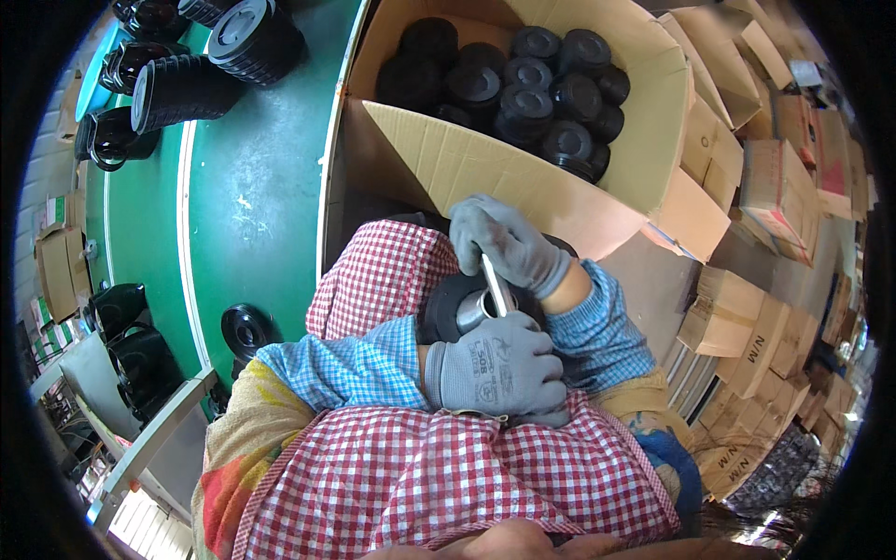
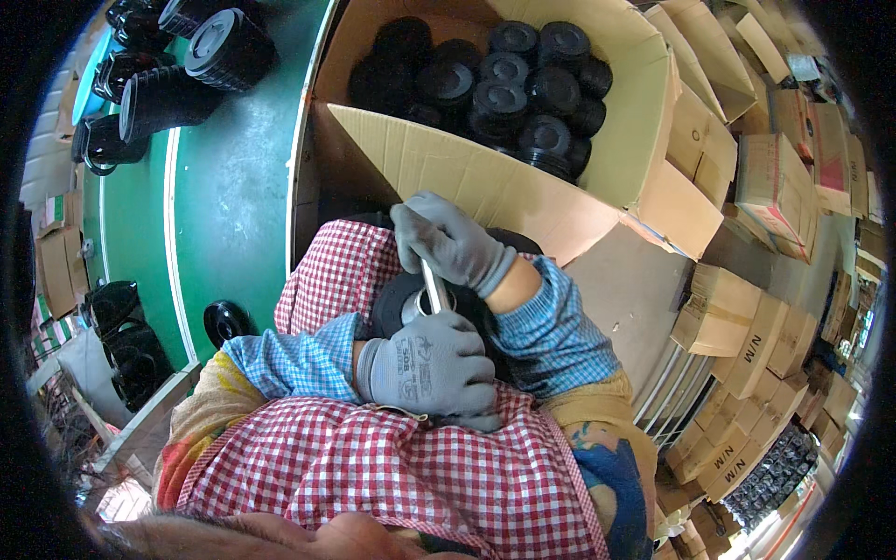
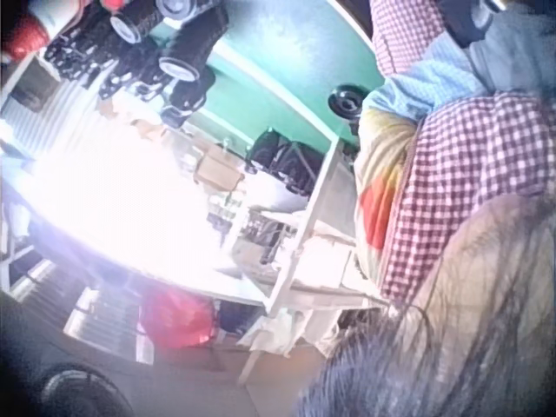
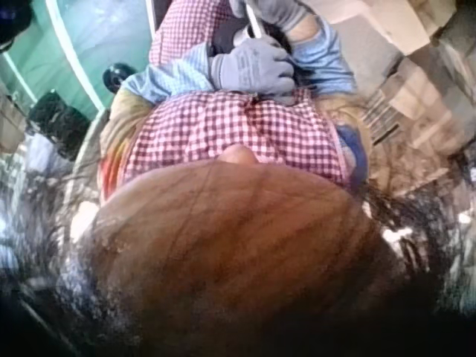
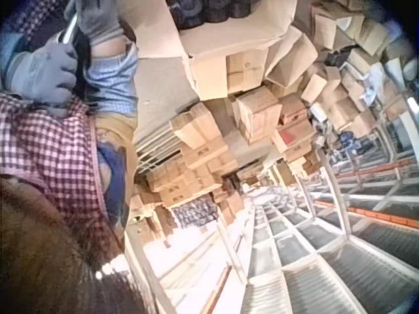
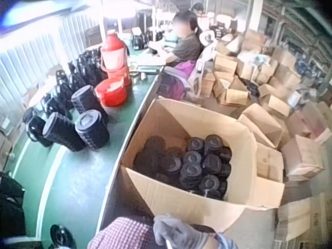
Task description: The person repeatedly picks up black kettle bodies and lids from a cardboard box, uses a metal tool to press or align the lid onto the kettle body, and places the assembled units on a green workbench. The process is repeated for multiple units.
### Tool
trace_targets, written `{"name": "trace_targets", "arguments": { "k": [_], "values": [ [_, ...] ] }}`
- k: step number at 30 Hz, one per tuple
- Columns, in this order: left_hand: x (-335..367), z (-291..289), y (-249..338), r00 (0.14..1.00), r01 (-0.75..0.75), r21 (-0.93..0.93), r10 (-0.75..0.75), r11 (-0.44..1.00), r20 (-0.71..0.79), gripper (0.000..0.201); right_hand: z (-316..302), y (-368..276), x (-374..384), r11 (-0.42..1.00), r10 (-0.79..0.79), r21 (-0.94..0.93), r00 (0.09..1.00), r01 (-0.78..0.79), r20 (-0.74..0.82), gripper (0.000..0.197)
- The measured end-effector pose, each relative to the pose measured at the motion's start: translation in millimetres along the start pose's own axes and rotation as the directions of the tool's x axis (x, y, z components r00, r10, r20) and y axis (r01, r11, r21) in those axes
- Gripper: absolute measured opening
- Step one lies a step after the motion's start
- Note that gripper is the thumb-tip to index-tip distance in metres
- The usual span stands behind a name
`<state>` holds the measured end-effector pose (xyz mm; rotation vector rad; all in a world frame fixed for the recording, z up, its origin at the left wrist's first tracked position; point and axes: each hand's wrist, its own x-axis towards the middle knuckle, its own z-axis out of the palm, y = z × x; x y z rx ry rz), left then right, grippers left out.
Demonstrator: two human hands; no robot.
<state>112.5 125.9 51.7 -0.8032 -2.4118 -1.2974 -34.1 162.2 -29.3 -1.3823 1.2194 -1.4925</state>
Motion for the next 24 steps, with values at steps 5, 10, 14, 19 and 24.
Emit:
{"name": "trace_targets", "arguments": {
  "k": [5, 10, 14, 19, 24],
  "values": [
    [-43, -28, -28, 0.974, -0.167, -0.602, 0.035, 0.781, -0.225, 0.026, -20, -39, -67, 0.898, 0.106, -0.398, 0.971, -0.185, -0.213, 0.040],
    [-48, -55, -35, 0.986, -0.050, -0.726, -0.083, 0.686, -0.145, 0.025, -26, -55, -67, 0.752, 0.179, -0.612, 0.969, -0.245, -0.169, 0.057],
    [-22, -142, 10, 0.789, 0.603, -0.269, -0.611, 0.751, 0.062, 0.033, -37, -49, -49, 0.773, 0.291, -0.580, 0.956, -0.256, -0.034, 0.059],
    [11, -103, 38, 0.314, 0.921, 0.093, -0.862, 0.378, 0.398, 0.045, -39, -58, -29, 0.750, 0.442, -0.591, 0.890, -0.298, 0.113, 0.048],
    [15, -77, 40, 0.316, 0.879, 0.254, -0.892, 0.403, 0.323, 0.039, -58, -33, -1, 0.686, 0.727, -0.455, 0.545, -0.567, 0.418, 0.058]
  ]
}}
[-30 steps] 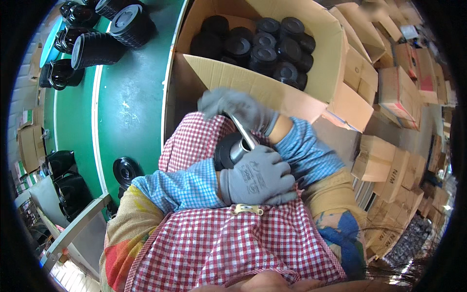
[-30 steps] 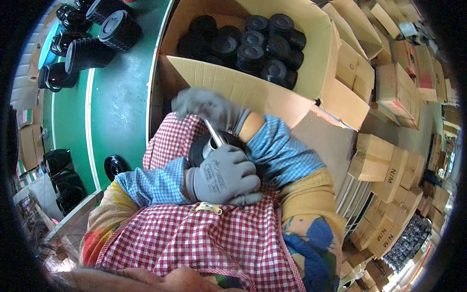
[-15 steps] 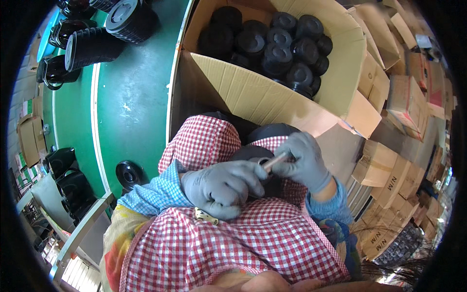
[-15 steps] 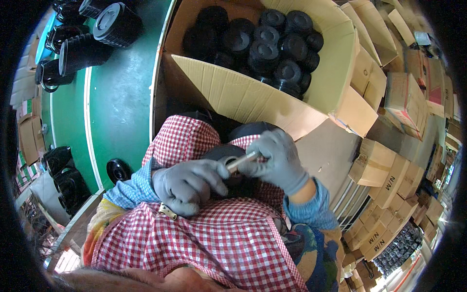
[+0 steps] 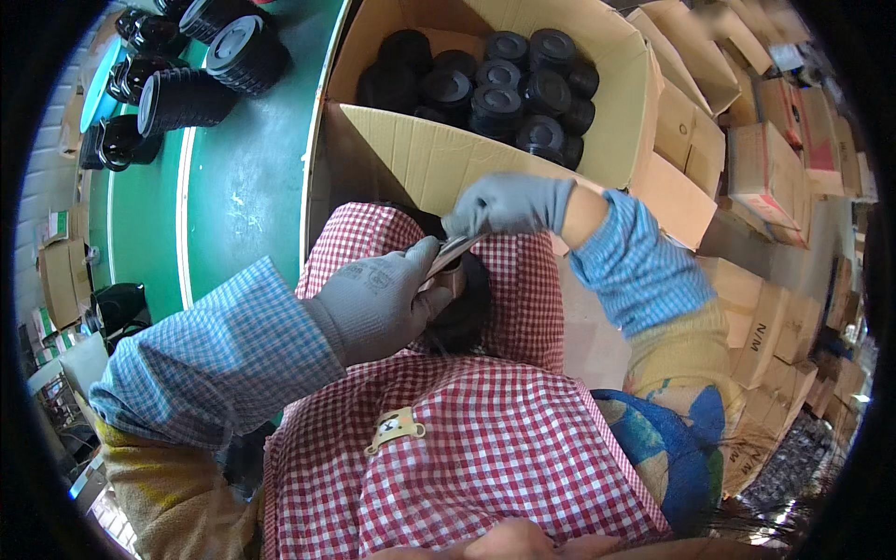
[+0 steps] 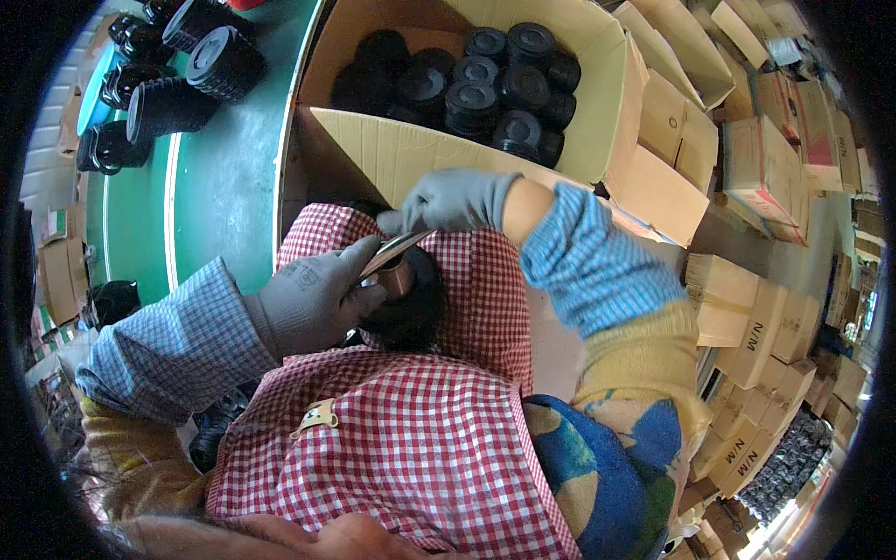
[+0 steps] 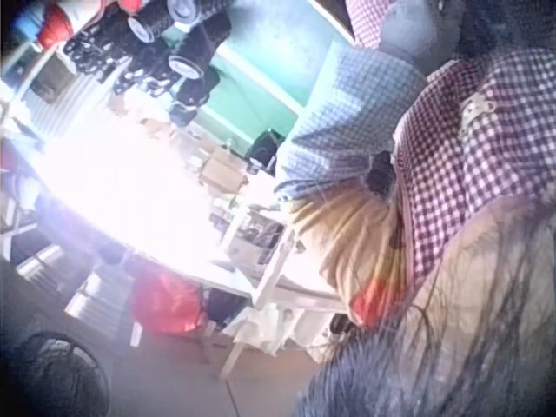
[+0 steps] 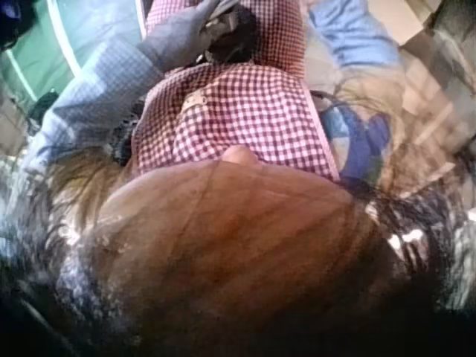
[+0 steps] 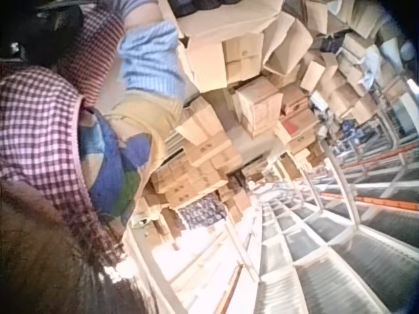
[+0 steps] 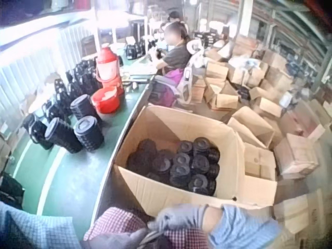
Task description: The person repeatedly picks up black kettle bodies and lids from a cardboard box, uses a metal tool to press or align the lid onto the kettle body, and places the assembled units on a green workbench. The process is repeated for multiple units.
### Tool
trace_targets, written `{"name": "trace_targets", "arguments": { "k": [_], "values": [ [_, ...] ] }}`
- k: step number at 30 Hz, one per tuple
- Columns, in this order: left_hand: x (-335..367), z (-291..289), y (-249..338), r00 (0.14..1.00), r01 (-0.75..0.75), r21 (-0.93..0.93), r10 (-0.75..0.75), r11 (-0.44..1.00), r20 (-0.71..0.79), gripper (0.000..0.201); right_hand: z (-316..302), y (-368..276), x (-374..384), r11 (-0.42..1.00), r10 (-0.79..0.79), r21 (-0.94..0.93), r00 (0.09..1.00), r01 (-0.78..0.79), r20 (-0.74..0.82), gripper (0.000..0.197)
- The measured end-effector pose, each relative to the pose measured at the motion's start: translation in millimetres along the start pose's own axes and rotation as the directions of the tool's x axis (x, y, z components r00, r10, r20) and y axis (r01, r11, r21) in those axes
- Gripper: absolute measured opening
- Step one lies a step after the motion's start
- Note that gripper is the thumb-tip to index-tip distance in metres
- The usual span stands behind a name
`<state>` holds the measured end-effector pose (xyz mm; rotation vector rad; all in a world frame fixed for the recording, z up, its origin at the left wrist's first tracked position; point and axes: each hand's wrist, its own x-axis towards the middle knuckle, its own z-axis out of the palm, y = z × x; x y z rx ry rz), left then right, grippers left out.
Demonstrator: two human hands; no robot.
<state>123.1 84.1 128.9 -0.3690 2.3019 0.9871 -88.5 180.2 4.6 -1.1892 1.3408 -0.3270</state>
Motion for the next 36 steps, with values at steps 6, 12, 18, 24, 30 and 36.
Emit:
{"name": "trace_targets", "arguments": {
  "k": [6, 12, 18, 24, 30, 36],
  "values": [
    [7, -9, 7, 0.992, -0.069, -0.058, 0.075, 0.996, 0.099, 0.042, 13, 26, 31, 0.798, -0.444, 0.430, 0.894, 0.421, -0.051, 0.072],
    [29, -19, -44, 0.954, -0.240, -0.147, 0.261, 0.960, 0.148, 0.047, 33, 4, -25, 0.814, -0.437, 0.285, 0.857, 0.506, -0.272, 0.081],
    [74, -32, -83, 0.916, -0.395, 0.024, 0.392, 0.918, 0.090, 0.032, 56, -9, -41, 0.776, -0.425, 0.245, 0.768, 0.582, -0.479, 0.084],
    [136, -16, -93, 0.945, -0.325, -0.048, 0.326, 0.945, 0.023, 0.026, 109, -46, -47, 0.781, -0.273, 0.383, 0.821, 0.493, -0.501, 0.078],
    [103, -20, -89, 0.898, -0.339, -0.095, 0.292, 0.936, -0.330, 0.034, 90, -61, -47, 0.960, -0.277, -0.162, 0.683, 0.229, -0.676, 0.077],
    [-10, 12, -159, 0.458, -0.334, 0.519, 0.617, 0.787, -0.640, 0.055, 82, -34, -75, 0.977, 0.122, 0.211, 0.747, 0.025, -0.653, 0.051]
  ]
}}
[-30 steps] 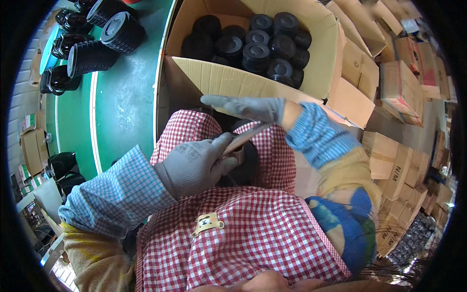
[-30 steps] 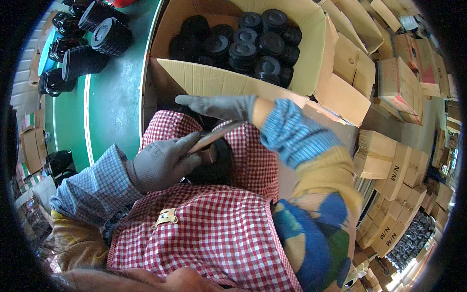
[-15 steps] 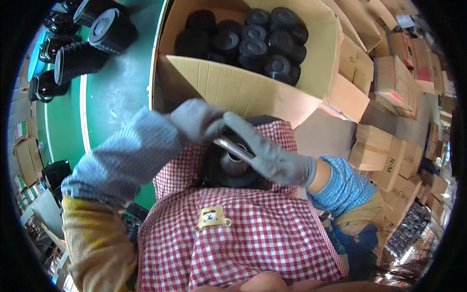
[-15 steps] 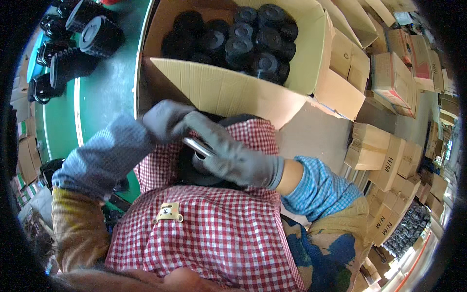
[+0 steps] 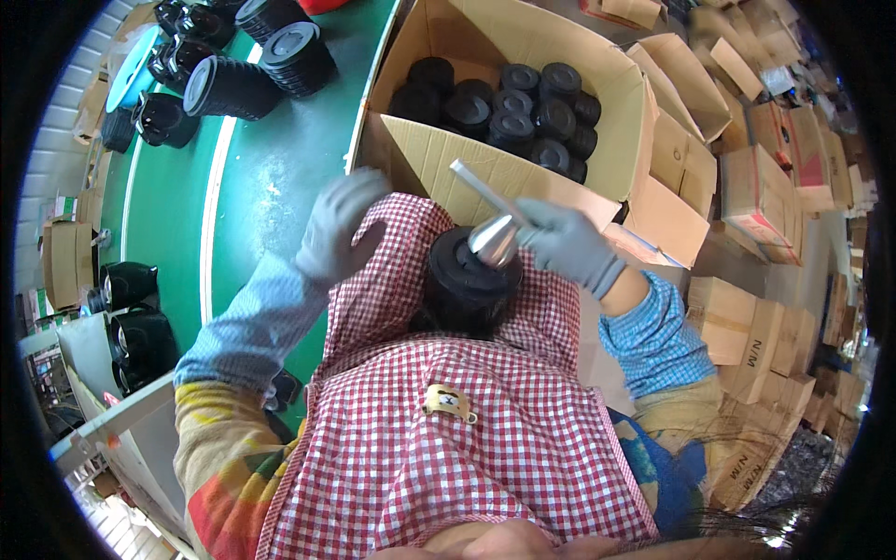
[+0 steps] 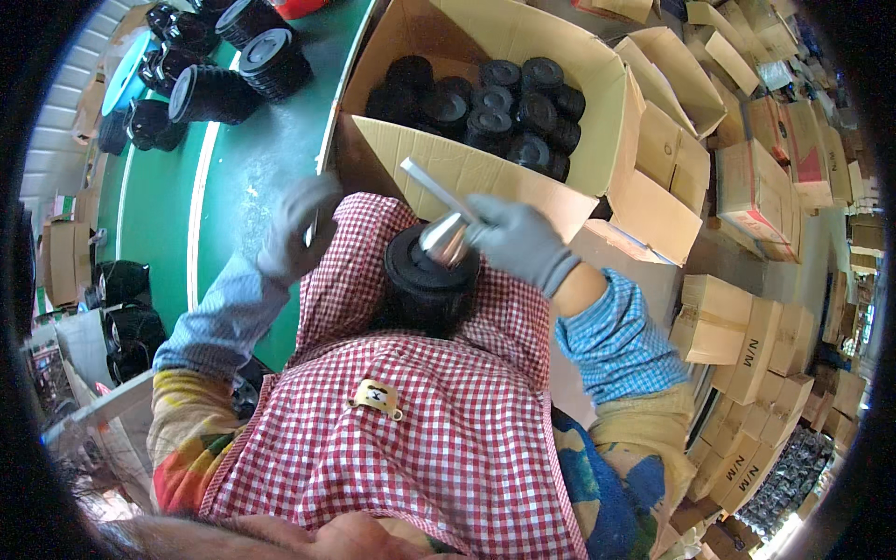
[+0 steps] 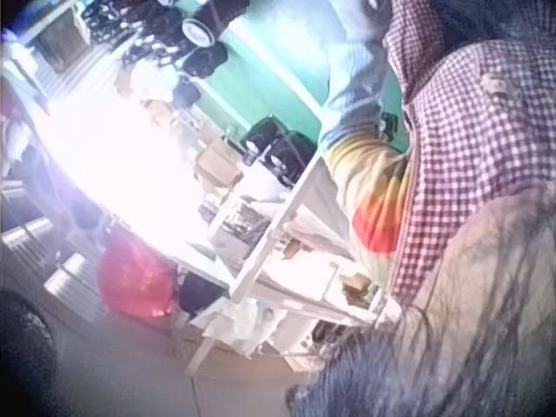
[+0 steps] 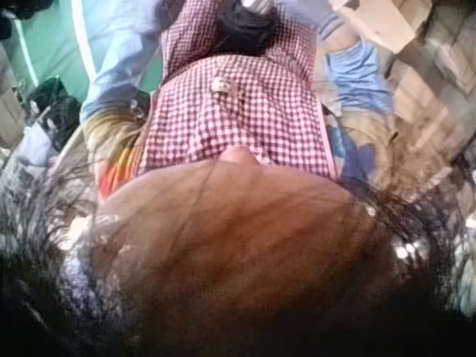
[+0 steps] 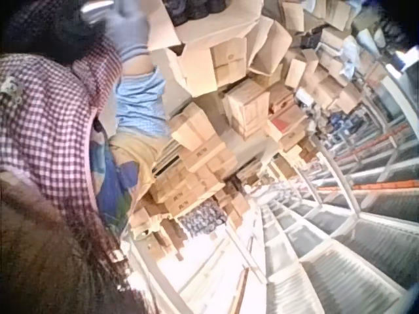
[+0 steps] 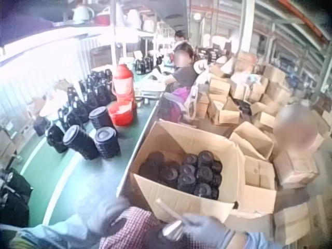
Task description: The person repeatedly picks up black kettle bodies and lids from a cardboard box, uses a metal tool to press or align the lid onto the kettle body, and places the assembled units on a green workbench. The process is repeated for multiple units.
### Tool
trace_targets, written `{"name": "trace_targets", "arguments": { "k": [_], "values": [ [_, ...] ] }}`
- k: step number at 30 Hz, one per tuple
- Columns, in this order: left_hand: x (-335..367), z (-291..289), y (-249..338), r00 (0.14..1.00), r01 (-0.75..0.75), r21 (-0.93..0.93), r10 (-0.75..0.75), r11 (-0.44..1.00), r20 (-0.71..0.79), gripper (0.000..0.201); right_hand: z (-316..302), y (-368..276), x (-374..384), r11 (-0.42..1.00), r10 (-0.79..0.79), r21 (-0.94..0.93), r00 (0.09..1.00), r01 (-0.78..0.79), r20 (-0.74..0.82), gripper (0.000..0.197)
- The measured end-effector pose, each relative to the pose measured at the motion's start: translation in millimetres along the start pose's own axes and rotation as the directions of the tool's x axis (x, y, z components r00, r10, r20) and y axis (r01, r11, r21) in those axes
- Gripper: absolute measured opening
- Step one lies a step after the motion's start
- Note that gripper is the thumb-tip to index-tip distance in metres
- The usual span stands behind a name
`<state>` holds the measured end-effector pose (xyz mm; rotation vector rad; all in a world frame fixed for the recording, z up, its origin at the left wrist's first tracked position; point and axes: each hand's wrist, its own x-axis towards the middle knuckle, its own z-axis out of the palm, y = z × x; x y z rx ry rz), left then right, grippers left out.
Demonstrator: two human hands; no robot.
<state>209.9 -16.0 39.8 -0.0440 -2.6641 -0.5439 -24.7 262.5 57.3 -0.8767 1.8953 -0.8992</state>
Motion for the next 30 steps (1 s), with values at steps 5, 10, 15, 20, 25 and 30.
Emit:
{"name": "trace_targets", "arguments": {
  "k": [5, 10, 15, 20, 25, 30],
  "values": [
    [-70, 16, 65, 0.823, -0.440, 0.059, 0.376, 0.896, 0.426, 0.038, -11, 46, -30, 0.770, 0.201, 0.626, 0.885, 0.122, -0.420, 0.038],
    [-77, 58, 81, 0.659, -0.535, -0.054, 0.456, 0.843, 0.598, 0.054, 7, 98, -55, 0.700, 0.288, 0.696, 0.828, 0.161, -0.482, 0.039],
    [-50, 45, 65, 0.836, -0.318, 0.040, 0.260, 0.947, 0.483, 0.036, 8, 105, -46, 0.566, 0.254, 0.783, 0.849, 0.259, -0.464, 0.026],
    [-56, -40, 22, 0.989, 0.142, -0.397, -0.116, 0.907, 0.088, 0.037, 13, 62, 11, 0.769, 0.114, 0.616, 0.912, 0.170, -0.394, 0.032],
    [-111, -106, -66, 0.384, 0.025, -0.987, -0.913, 0.157, -0.136, 0.045, 74, -25, 119, 0.897, -0.326, 0.231, 0.917, 0.377, -0.232, 0.050],
    [-147, -154, -161, 0.059, -0.002, -0.974, -0.972, 0.227, -0.227, 0.022, 178, -75, 226, 0.794, -0.554, -0.326, 0.831, 0.513, -0.042, 0.062]
  ]
}}
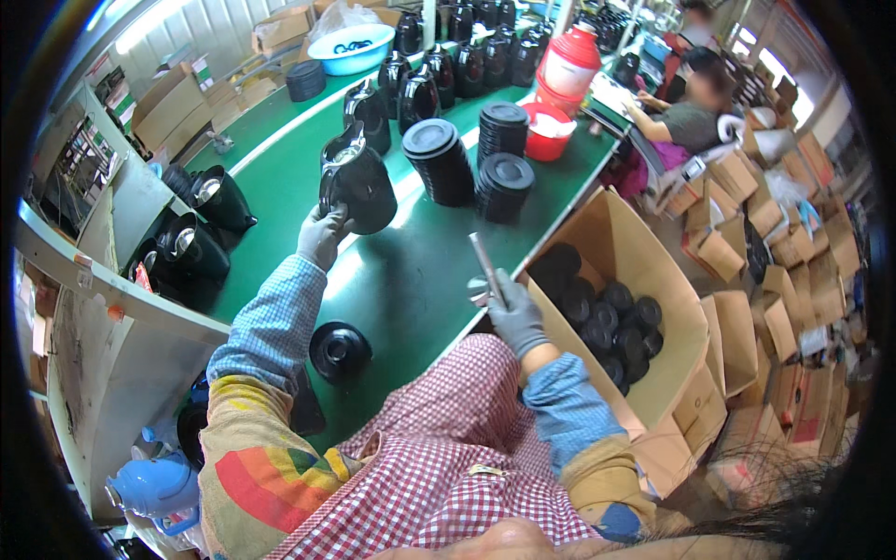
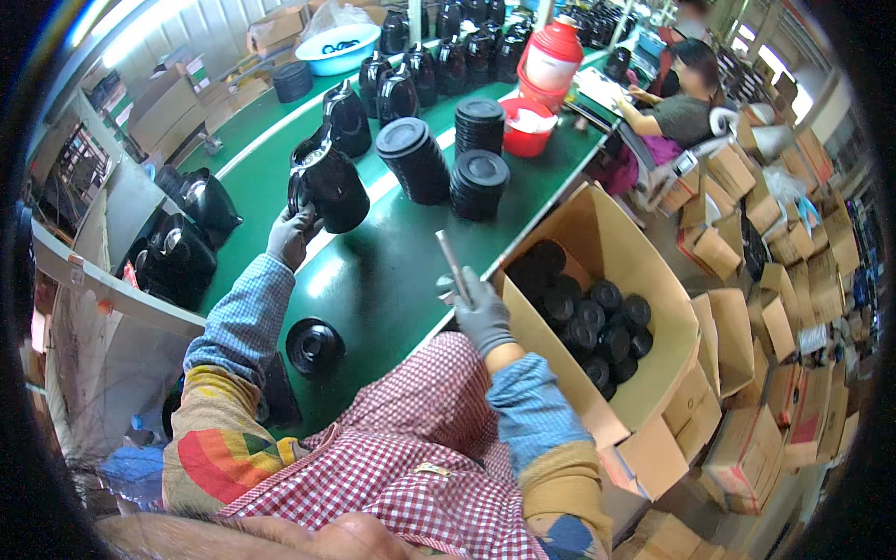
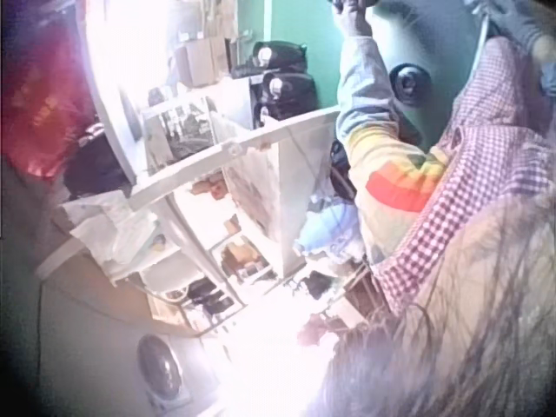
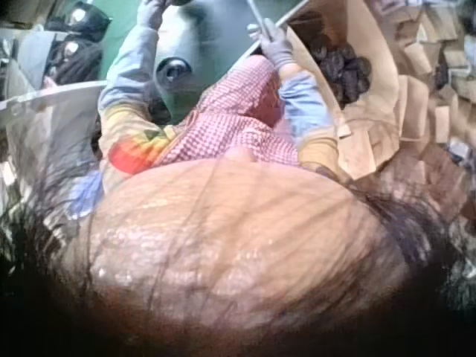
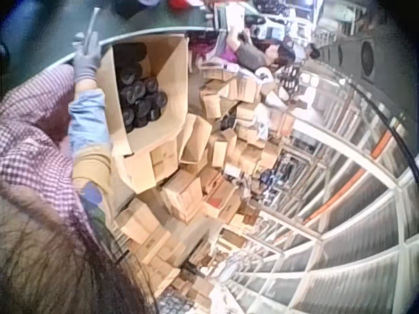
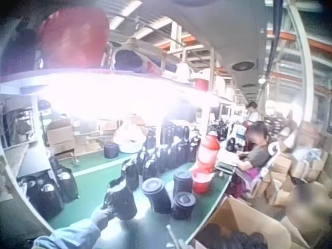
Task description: The person repeatedly picks up black kettle bodies and lids from a cardboard box, uses a metal tool to press or align the lid onto the kettle body, and places the assembled units on a green workbench. The process is repeated for multiple units.
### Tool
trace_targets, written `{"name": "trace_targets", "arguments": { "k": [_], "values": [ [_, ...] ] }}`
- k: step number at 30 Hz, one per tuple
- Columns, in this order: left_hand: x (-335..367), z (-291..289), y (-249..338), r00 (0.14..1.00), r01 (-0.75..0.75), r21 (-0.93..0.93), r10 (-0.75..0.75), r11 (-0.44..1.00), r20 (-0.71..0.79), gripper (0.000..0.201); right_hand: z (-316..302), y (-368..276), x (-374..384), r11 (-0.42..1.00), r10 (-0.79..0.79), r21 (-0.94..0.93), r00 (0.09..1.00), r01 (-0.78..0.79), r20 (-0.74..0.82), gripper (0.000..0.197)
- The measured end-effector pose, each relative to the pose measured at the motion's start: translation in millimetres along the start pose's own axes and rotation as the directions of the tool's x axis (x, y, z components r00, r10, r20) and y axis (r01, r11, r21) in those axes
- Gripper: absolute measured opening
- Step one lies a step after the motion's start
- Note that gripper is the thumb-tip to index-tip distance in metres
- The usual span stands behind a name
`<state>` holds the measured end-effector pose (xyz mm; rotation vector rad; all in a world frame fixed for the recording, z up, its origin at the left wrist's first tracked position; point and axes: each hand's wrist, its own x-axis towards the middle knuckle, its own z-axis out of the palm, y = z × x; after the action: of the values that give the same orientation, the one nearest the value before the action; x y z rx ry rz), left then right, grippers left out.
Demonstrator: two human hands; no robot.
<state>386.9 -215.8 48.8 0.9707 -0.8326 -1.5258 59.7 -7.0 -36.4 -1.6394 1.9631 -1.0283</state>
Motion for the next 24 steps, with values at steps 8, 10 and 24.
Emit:
{"name": "trace_targets", "arguments": {
  "k": [8, 10, 24],
  "values": [
    [153, 1, -72, 0.950, -0.080, 0.078, 0.100, 0.994, -0.297, 0.029, 40, -22, 50, 0.981, -0.053, -0.176, 0.982, 0.085, 0.180, 0.059],
    [180, 18, -87, 0.948, -0.074, 0.203, 0.132, 0.976, -0.288, 0.025, 14, -7, 38, 0.995, -0.104, -0.002, 0.994, 0.104, 0.023, 0.051],
    [273, 54, -69, 0.982, 0.099, 0.169, -0.069, 0.981, -0.175, 0.059, -65, 82, -112, 0.692, 0.602, 0.486, 0.798, -0.533, 0.018, 0.045]
  ]
}}
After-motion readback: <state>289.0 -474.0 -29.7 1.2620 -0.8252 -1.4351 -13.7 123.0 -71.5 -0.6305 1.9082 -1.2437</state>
